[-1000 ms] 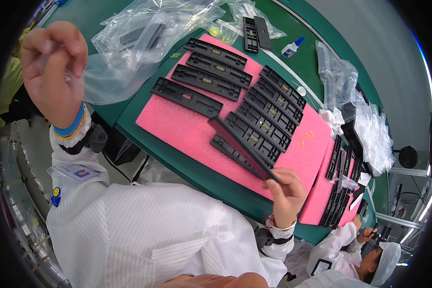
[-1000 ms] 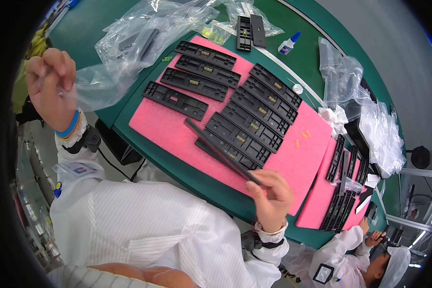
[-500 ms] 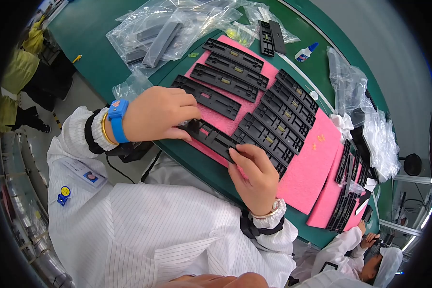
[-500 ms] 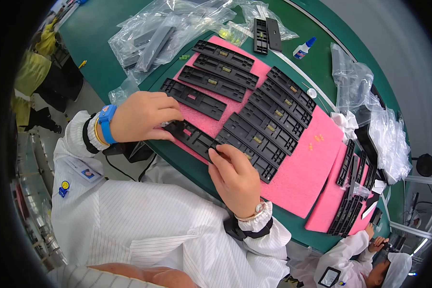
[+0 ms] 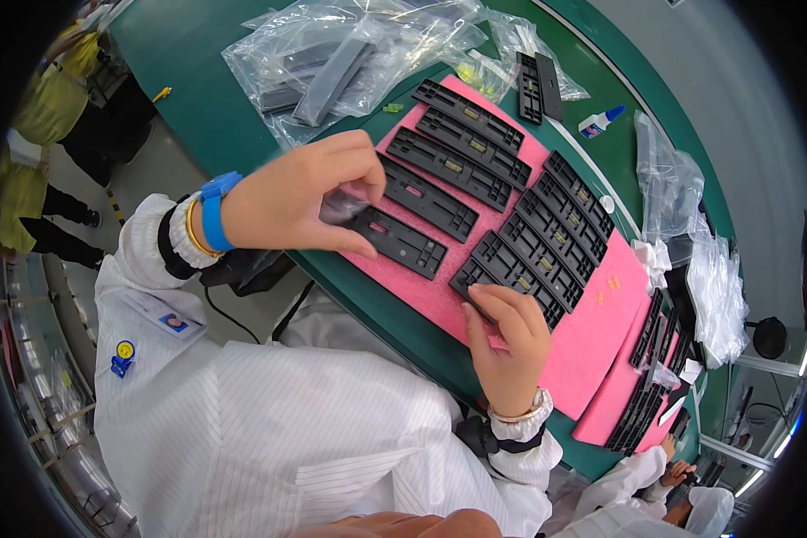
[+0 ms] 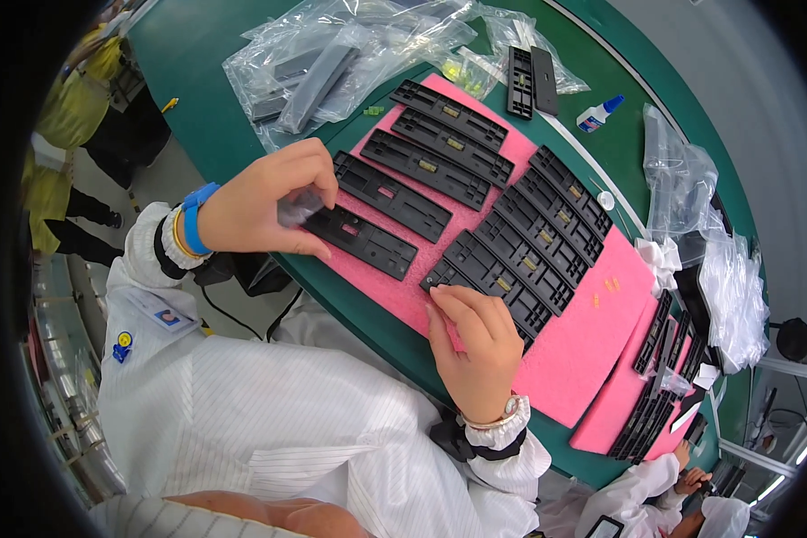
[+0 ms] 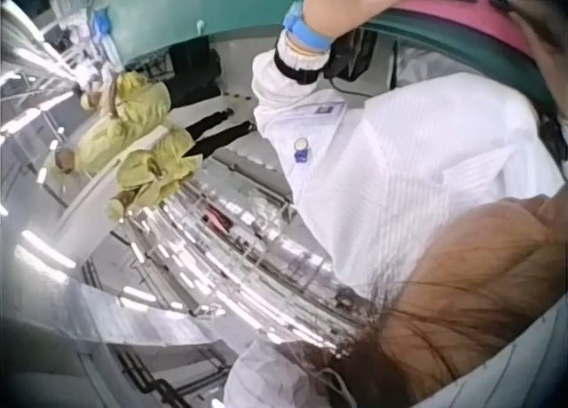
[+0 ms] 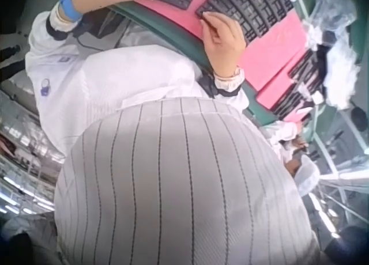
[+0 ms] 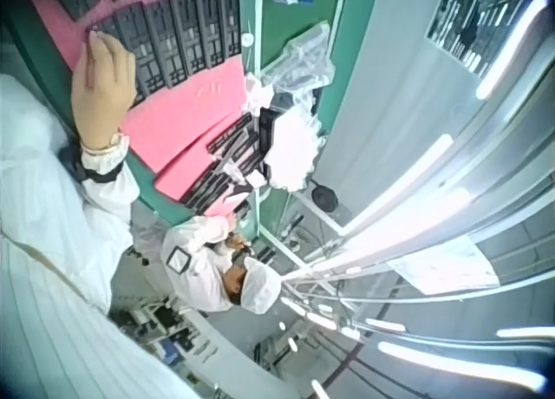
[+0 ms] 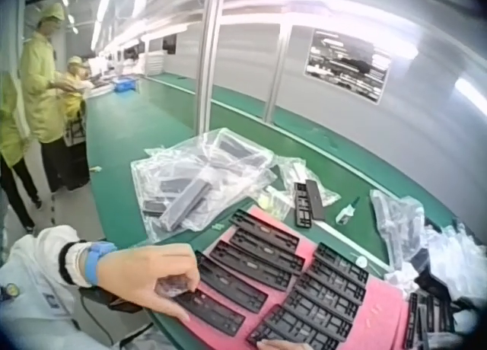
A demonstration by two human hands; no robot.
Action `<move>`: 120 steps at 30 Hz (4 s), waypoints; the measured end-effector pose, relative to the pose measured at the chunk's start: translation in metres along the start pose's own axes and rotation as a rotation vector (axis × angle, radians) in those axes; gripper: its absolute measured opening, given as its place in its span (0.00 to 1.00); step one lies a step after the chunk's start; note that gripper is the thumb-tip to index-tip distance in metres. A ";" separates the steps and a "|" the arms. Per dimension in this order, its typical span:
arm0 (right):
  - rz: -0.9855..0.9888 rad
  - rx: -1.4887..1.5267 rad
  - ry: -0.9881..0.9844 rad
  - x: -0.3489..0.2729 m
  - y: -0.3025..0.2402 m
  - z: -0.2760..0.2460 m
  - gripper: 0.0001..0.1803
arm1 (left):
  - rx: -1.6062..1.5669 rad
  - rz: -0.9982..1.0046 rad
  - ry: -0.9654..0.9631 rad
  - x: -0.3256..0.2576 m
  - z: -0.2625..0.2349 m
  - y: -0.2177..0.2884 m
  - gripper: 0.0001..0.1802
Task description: The person picks up small yellow components and inserts them into slots on black plastic parts. After repeating this, they remove another part from a plastic bag, insert a component, and apply a liquid from a container using a thin stick.
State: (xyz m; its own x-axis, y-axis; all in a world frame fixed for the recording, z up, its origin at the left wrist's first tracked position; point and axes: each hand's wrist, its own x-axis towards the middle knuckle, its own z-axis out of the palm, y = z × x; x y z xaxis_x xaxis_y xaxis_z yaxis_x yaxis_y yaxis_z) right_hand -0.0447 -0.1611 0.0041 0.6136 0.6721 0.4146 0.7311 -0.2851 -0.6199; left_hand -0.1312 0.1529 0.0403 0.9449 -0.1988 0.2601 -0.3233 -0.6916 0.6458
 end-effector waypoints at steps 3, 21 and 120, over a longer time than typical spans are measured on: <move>0.132 0.163 -0.064 0.000 -0.005 -0.004 0.22 | -0.679 0.089 0.044 0.006 0.007 0.017 0.18; 0.663 0.464 0.271 0.010 0.065 -0.155 0.15 | 0.091 0.076 -0.042 0.015 0.013 0.007 0.39; 0.230 -0.178 -0.106 0.144 0.195 -0.088 0.14 | 0.118 0.499 -0.218 0.072 0.142 0.019 0.25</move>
State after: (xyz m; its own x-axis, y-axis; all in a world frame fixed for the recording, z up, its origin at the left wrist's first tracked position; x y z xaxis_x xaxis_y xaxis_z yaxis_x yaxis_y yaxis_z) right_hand 0.2126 -0.1799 0.0014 0.7416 0.6405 0.1995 0.6230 -0.5472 -0.5590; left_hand -0.0623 0.0273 -0.0308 0.6712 -0.6529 0.3510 -0.7384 -0.5474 0.3939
